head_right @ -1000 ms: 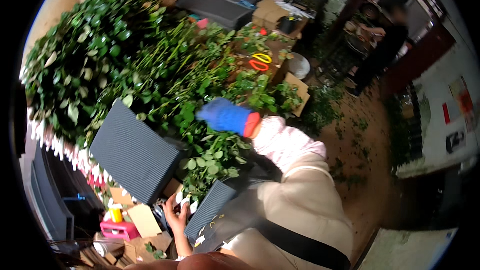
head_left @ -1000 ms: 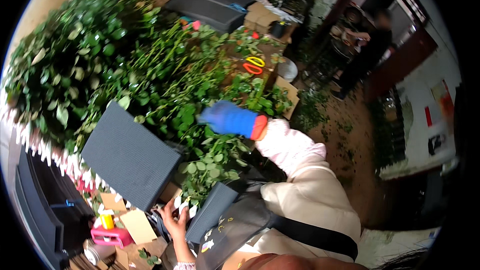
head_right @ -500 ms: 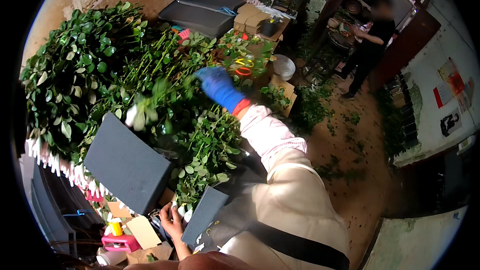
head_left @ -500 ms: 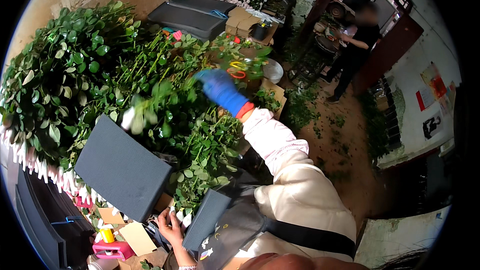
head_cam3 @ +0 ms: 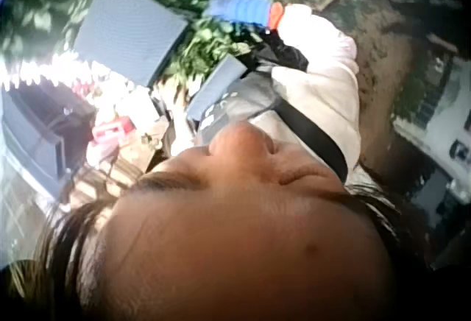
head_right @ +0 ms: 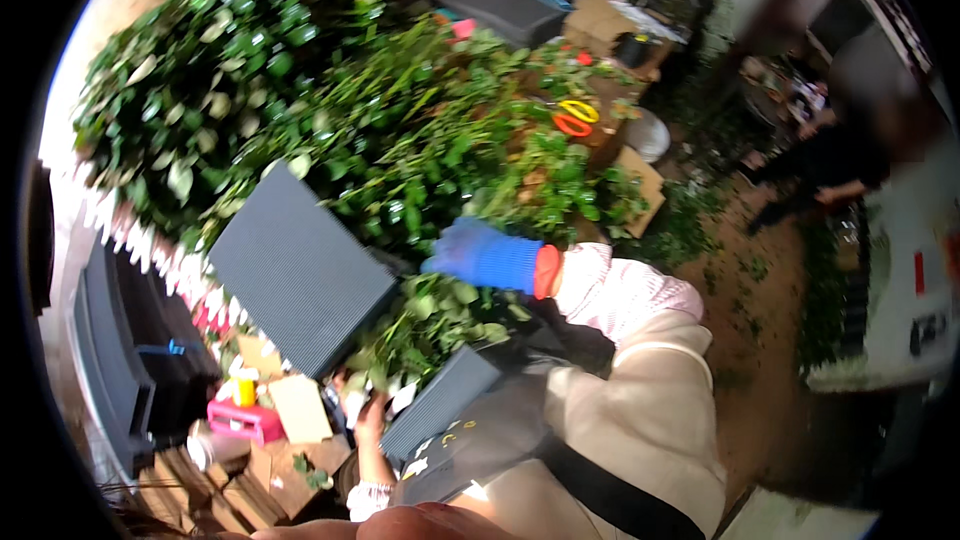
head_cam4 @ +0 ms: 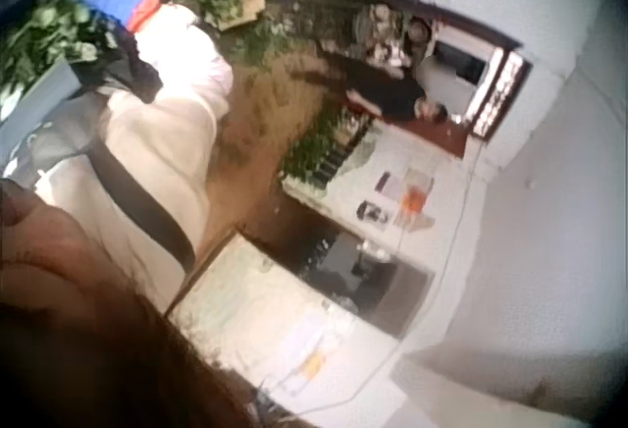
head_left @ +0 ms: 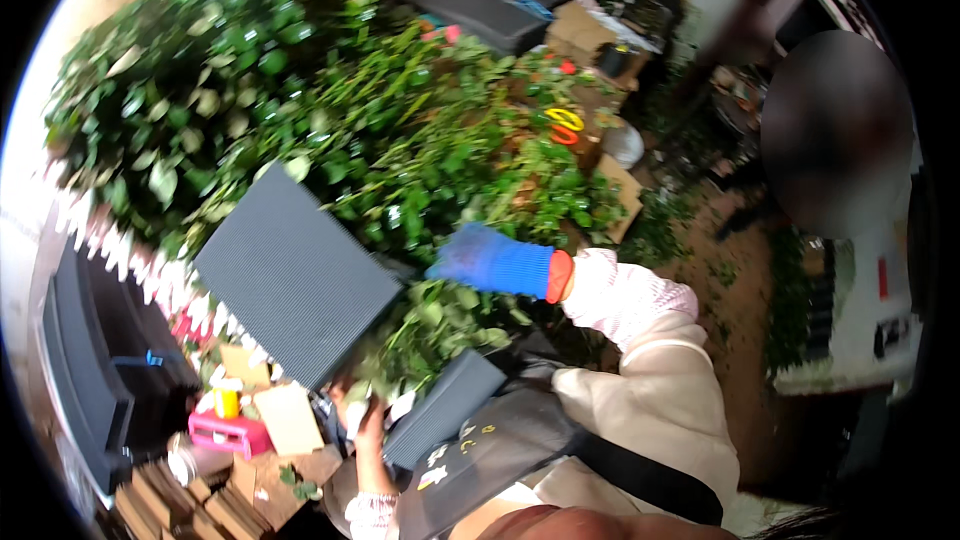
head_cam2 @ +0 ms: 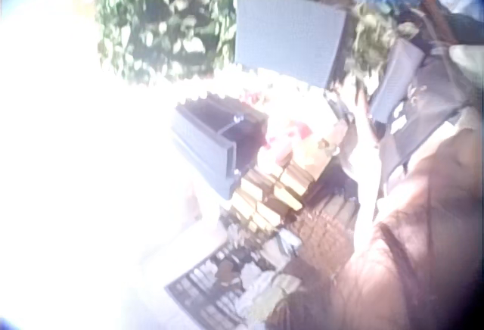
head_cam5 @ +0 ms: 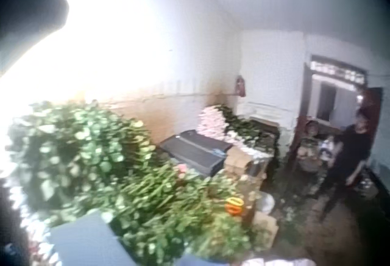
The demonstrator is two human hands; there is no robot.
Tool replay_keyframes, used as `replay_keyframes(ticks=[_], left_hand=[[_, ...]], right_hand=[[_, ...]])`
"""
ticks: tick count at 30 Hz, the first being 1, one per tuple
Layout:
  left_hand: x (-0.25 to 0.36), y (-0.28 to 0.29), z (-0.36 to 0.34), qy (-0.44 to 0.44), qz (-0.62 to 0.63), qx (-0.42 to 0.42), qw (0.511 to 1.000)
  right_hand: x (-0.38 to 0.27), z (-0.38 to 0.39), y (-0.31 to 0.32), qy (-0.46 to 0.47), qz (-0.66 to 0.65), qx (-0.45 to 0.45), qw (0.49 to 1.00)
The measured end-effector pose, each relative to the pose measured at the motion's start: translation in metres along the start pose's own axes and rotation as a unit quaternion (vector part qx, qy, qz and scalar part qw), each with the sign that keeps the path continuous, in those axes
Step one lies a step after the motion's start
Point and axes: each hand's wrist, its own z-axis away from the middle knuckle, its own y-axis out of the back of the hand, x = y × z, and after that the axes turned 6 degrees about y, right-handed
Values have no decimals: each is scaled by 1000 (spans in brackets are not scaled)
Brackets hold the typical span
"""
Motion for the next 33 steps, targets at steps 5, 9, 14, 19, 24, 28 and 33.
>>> replay_keyframes(ticks=[5,9,14,19,24,28,33], left_hand=[[36,-5,8,65,125,36,989],[15,-2,4,-44,-65,9,997],[39,-1,7,12,-11,9,1000],[28,-1,3,31,-2,-20,999],[19,3,7,7,-79,4,997],[48,-3,-1,22,-41,-20,999],[22,-3,5,85,-7,-8,996]], right_hand=[[-6,-20,-9,-108,46,-228,967],[14,6,-13,-56,-29,-134,989],[26,-58,50,-217,-97,143,961],[73,-112,-12,-143,162,297,930],[89,-96,35,-216,-133,289,923],[181,5,47,-288,143,408,854],[111,29,64,-172,62,482,857]])
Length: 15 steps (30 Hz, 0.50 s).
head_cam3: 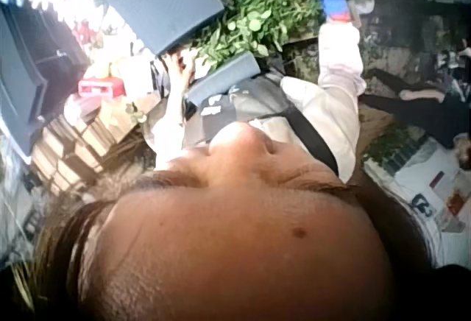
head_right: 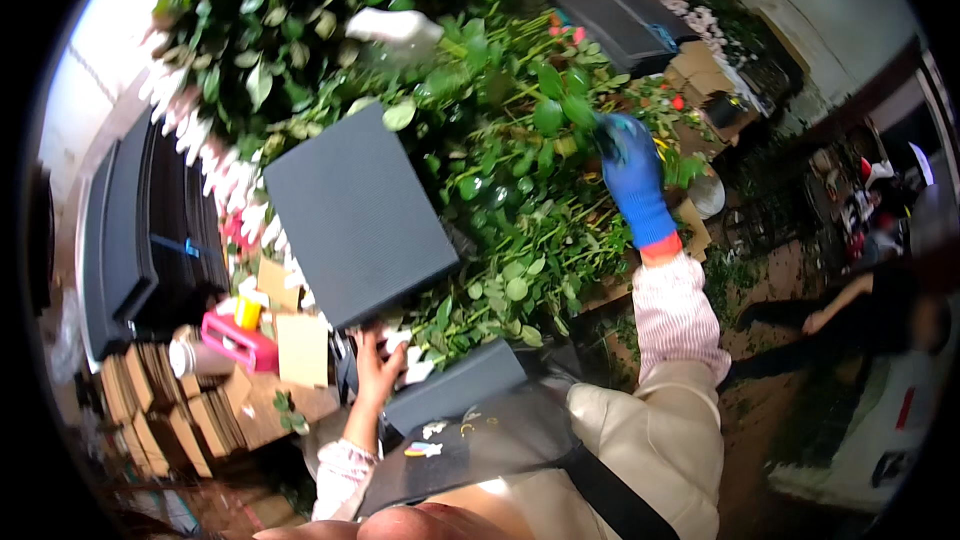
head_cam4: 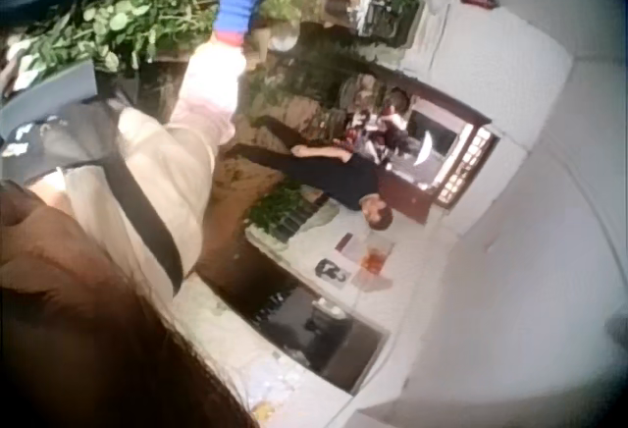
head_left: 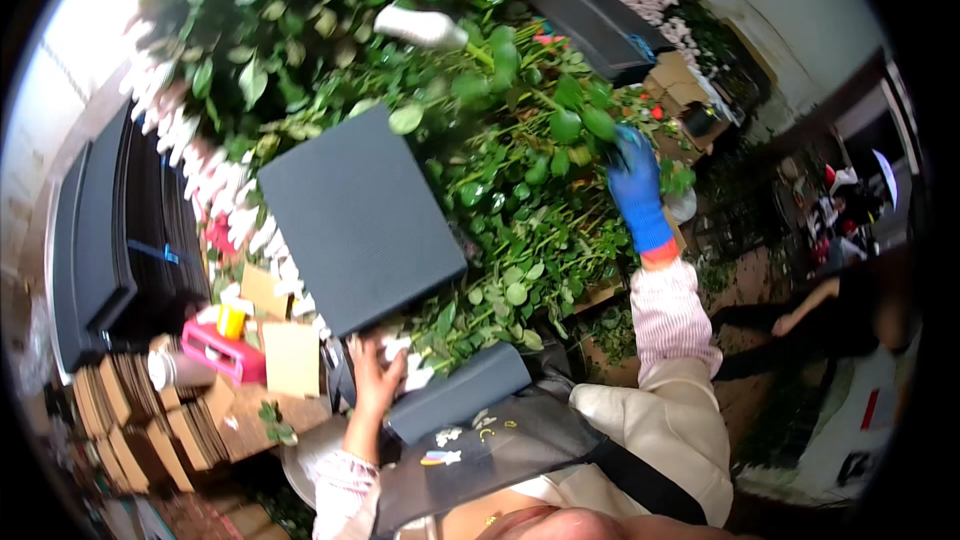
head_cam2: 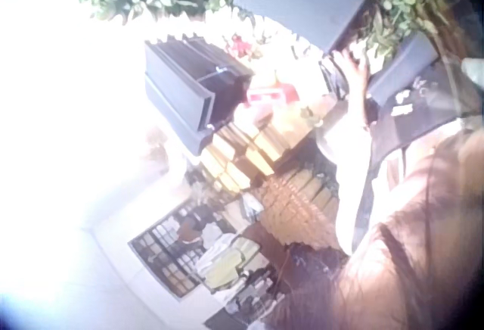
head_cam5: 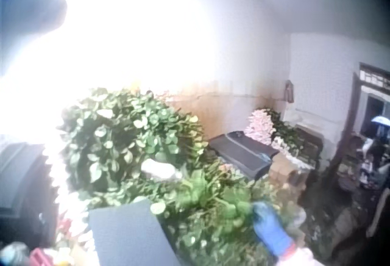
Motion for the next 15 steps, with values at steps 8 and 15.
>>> replay_keyframes(ticks=[8,15], left_hand=[[19,7,-4,-115,-70,21,991],[-1,4,2,-68,-32,13,997]], right_hand=[[-116,71,-18,118,-59,-370,919],[-204,27,-10,179,-215,-432,858]])
